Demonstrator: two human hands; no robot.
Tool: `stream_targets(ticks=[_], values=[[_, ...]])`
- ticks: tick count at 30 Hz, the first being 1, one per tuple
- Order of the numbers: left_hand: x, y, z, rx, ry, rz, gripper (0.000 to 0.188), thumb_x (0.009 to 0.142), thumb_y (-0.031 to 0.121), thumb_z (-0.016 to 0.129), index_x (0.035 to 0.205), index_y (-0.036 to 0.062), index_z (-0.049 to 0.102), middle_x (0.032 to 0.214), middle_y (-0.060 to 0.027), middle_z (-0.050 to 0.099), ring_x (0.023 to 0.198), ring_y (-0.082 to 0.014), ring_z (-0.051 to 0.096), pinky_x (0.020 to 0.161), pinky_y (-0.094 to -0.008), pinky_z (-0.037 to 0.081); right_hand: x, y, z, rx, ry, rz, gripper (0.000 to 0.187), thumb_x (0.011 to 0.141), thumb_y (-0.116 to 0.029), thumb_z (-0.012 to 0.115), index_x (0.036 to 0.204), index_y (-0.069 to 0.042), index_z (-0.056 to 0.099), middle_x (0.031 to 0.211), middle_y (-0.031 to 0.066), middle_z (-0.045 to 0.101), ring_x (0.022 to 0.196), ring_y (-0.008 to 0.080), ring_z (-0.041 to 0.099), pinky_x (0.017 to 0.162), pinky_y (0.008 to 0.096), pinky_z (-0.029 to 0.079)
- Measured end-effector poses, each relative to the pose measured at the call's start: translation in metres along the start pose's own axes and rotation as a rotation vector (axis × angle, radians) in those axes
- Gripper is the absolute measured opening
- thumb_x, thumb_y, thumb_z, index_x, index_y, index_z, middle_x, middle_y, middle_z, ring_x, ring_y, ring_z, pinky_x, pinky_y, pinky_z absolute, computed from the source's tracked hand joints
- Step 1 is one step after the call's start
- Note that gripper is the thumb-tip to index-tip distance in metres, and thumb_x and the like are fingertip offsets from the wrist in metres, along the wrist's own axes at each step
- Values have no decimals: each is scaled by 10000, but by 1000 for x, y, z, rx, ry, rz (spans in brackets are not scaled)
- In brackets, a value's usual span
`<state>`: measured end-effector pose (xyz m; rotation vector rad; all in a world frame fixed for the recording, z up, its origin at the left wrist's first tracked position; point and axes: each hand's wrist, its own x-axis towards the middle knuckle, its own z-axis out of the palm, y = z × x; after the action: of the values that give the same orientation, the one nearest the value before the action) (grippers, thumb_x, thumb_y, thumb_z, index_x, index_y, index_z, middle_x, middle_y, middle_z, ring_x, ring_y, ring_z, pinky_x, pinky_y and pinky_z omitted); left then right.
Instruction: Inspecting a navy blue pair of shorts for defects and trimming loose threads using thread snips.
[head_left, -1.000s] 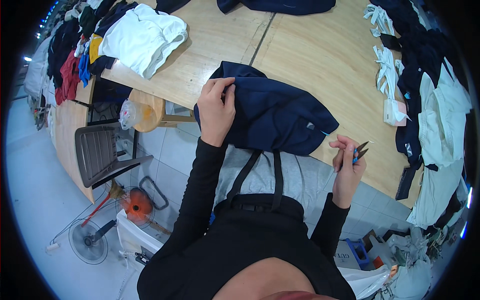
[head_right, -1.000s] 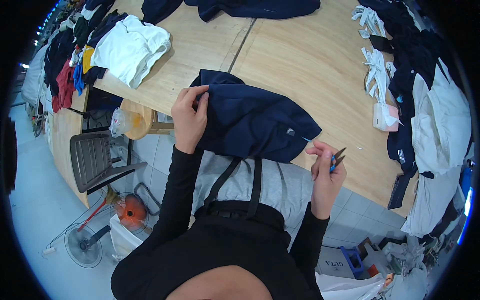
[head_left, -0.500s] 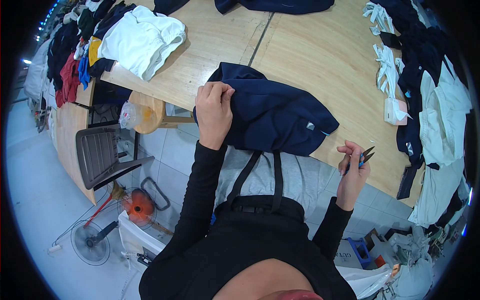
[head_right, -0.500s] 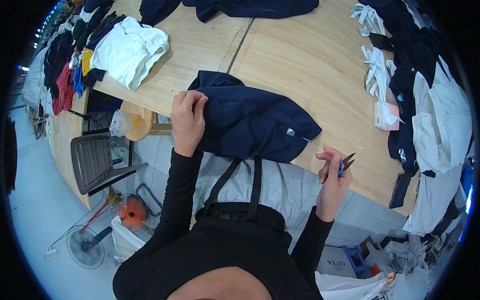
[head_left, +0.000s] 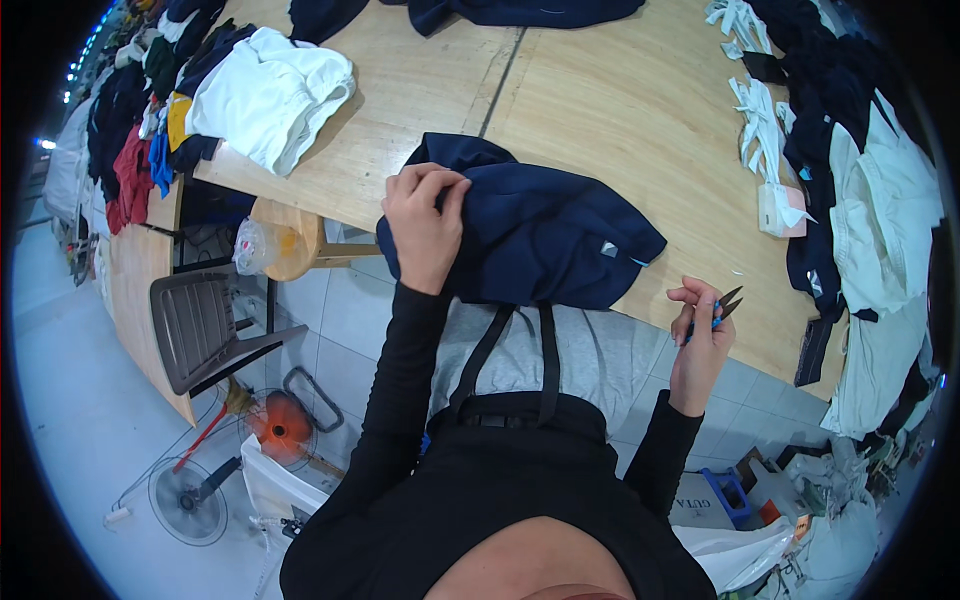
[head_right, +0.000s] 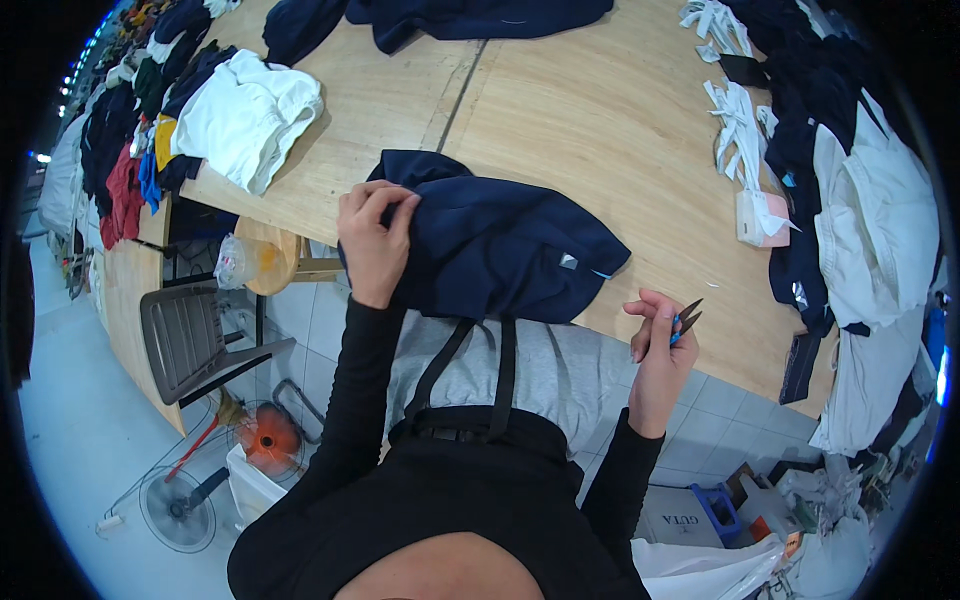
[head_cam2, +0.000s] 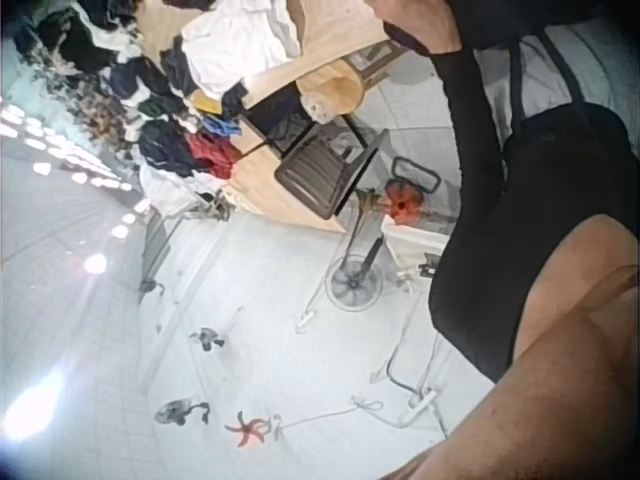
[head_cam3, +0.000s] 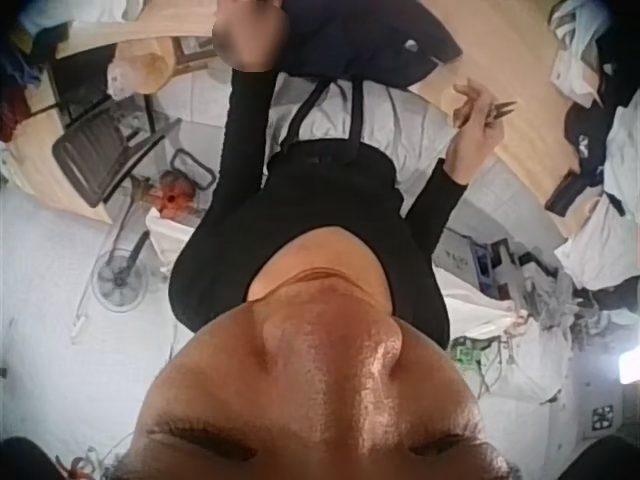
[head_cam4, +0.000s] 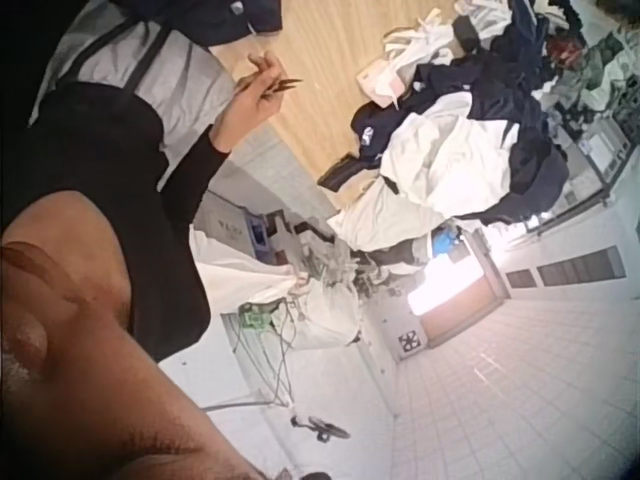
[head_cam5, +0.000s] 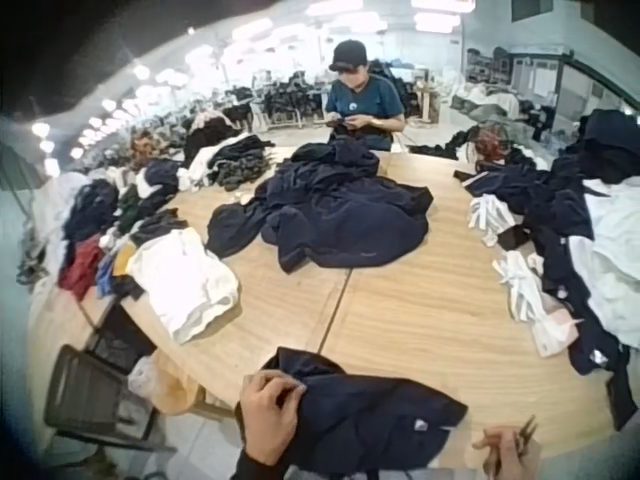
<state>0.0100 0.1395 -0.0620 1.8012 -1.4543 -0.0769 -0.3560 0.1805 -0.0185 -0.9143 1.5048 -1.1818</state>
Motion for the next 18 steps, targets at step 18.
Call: stream_targets(ticks=[18], values=[[-2, 6, -27, -38, -320, 57, 349, 871, -53, 707, 1206, 44, 713, 1106, -186, 712, 1091, -400, 707, 935, -430, 558, 69, 68, 28, -304, 76, -195, 287, 982, -53, 799, 1255, 26, 758, 945, 36, 726, 849, 99, 654, 759, 263, 536]])
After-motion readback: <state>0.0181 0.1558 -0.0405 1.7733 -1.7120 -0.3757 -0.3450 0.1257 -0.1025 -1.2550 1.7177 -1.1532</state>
